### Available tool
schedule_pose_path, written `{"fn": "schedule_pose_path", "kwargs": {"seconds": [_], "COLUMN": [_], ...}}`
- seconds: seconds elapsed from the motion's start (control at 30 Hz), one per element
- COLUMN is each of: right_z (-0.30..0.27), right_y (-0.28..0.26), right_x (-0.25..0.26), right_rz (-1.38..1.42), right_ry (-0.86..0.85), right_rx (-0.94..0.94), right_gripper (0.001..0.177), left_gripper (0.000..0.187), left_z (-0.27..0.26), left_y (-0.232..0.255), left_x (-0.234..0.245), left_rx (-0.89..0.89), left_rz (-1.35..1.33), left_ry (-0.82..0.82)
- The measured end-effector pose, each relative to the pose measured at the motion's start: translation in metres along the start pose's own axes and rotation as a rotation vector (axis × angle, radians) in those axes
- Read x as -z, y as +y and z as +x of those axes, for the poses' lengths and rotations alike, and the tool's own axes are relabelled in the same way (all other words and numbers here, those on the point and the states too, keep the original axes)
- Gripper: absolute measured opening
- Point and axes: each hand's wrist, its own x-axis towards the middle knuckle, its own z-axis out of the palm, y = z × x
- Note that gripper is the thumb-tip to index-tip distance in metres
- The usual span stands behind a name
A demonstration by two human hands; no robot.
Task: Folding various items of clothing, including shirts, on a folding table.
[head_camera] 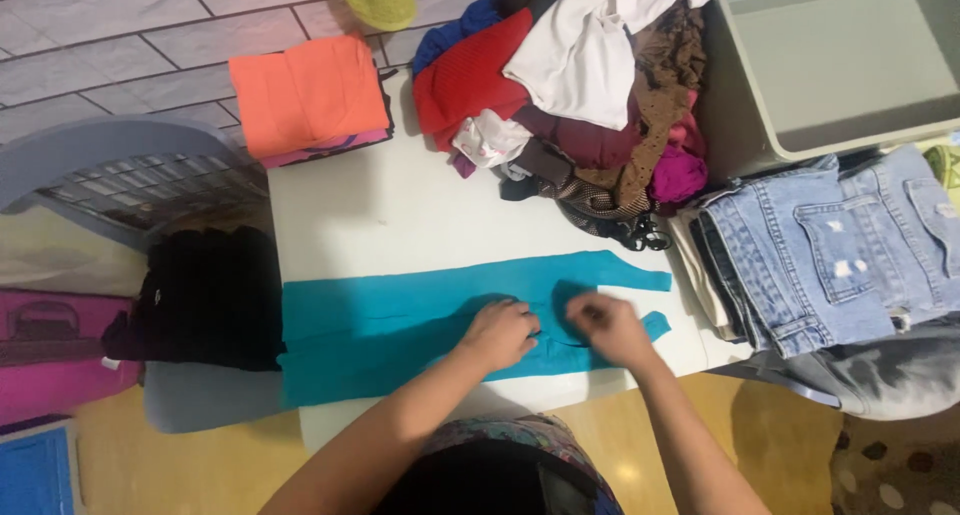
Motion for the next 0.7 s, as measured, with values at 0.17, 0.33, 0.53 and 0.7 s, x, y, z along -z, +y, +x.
{"fn": "schedule_pose_path", "kwargs": {"seconds": [0.17,0.33,0.53,0.7], "right_z": [-0.006,0.005,0.011,0.012], "right_y": [-0.053,-0.064,-0.060,-0.038], "right_x": [-0.003,-0.005,0.001,0.018], "right_rz": [0.073,0.189,-0.108,-0.293], "right_ry": [-0.292,-0.452,-0.518,-0.560], "right_rx": [0.046,-0.038,-0.119,-0.052], "right_gripper": [0.027,0.041,0.032,0.031], "left_gripper": [0.009,0.019,0.026,0.035], "left_z": [0.006,0.001,0.002,0.005], "left_y": [0.003,-0.004,-0.004,-0.003], "left_x": [-0.005,0.010,0.014,0.013], "left_rx": [0.032,0.182,0.190,0.139], "left_rz": [-0.143,-0.416,-0.595,-0.528], "left_ry": [0.122,0.025,0.028,-0.043]}}
